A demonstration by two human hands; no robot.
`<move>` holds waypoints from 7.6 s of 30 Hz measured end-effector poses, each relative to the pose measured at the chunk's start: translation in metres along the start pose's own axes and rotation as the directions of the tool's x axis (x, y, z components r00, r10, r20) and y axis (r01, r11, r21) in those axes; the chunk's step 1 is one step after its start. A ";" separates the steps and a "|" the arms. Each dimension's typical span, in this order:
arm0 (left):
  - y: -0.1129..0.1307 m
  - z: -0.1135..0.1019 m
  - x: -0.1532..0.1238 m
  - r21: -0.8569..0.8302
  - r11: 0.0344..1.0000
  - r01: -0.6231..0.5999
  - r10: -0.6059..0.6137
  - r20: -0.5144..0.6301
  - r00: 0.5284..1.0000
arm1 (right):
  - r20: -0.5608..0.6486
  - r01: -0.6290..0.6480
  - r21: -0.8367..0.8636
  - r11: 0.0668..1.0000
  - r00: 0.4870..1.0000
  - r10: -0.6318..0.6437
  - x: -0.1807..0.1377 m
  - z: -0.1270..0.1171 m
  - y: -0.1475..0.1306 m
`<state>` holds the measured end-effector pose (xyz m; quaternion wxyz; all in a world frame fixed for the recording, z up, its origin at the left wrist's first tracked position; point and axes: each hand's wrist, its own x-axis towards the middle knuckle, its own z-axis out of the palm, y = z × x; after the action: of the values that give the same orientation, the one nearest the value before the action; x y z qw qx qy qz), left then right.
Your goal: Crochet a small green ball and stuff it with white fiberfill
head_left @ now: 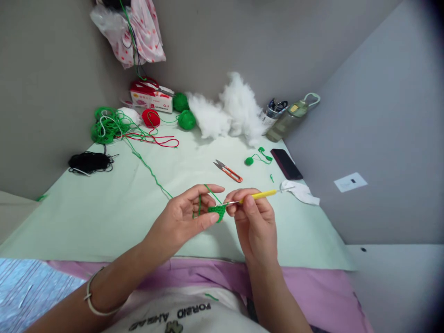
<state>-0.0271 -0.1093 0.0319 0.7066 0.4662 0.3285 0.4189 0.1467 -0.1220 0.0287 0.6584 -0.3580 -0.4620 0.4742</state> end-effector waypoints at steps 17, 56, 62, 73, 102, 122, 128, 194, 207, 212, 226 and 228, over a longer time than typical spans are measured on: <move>0.002 0.010 -0.005 0.387 0.902 -0.193 0.265 -0.142 0.954 | 0.249 0.452 -0.468 0.759 0.892 -0.378 -0.015 -0.002 -0.011; 0.004 0.008 -0.001 -0.179 0.983 0.033 -0.038 -0.025 0.999 | 0.140 0.342 -0.318 0.884 0.939 -0.313 -0.016 0.005 0.001; 0.008 0.003 0.001 -0.351 0.915 0.200 -0.133 0.207 0.969 | 0.034 0.025 0.039 0.999 0.999 -0.027 -0.004 0.000 -0.004; -0.004 0.009 -0.002 -0.030 0.999 0.017 -0.015 0.068 0.998 | 0.056 0.176 -0.117 0.977 0.984 -0.171 -0.013 0.000 0.004; 0.002 0.005 -0.003 0.121 0.992 -0.045 0.062 -0.138 0.989 | 0.230 0.483 -0.455 0.748 0.875 -0.426 -0.019 -0.002 0.000; 0.004 0.006 0.006 0.264 0.961 -0.085 0.147 -0.223 0.964 | 0.512 0.656 -0.637 0.404 0.752 -0.414 -0.023 -0.005 -0.006; 0.005 -0.003 0.008 -0.024 1.000 -0.012 0.011 -0.066 0.998 | 0.233 0.385 -0.410 0.827 0.921 -0.313 -0.022 -0.001 -0.001; -0.004 0.000 0.002 -0.047 0.999 -0.017 0.016 -0.021 1.000 | 0.023 0.070 -0.049 0.996 0.997 -0.069 -0.007 -0.001 0.002; 0.000 0.003 -0.003 0.133 0.991 -0.027 0.042 -0.114 0.993 | 0.187 0.394 -0.375 0.839 0.919 -0.347 -0.016 0.000 -0.003; 0.003 0.002 -0.003 0.147 0.989 -0.016 0.031 -0.099 0.995 | 0.079 0.249 -0.229 0.941 0.968 -0.237 -0.013 0.000 0.000; 0.001 0.006 -0.001 0.451 0.864 -0.226 0.316 -0.135 0.939 | 0.503 0.662 -0.646 0.381 0.744 -0.440 -0.019 -0.002 -0.003; 0.000 0.007 -0.002 0.364 0.912 -0.190 0.258 -0.150 0.954 | 0.498 0.659 -0.687 0.305 0.733 -0.463 -0.021 -0.002 0.003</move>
<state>-0.0222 -0.1135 0.0345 0.5253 0.5742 0.4085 0.4769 0.1455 -0.1408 0.0194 0.4762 -0.3881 -0.7884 -0.0327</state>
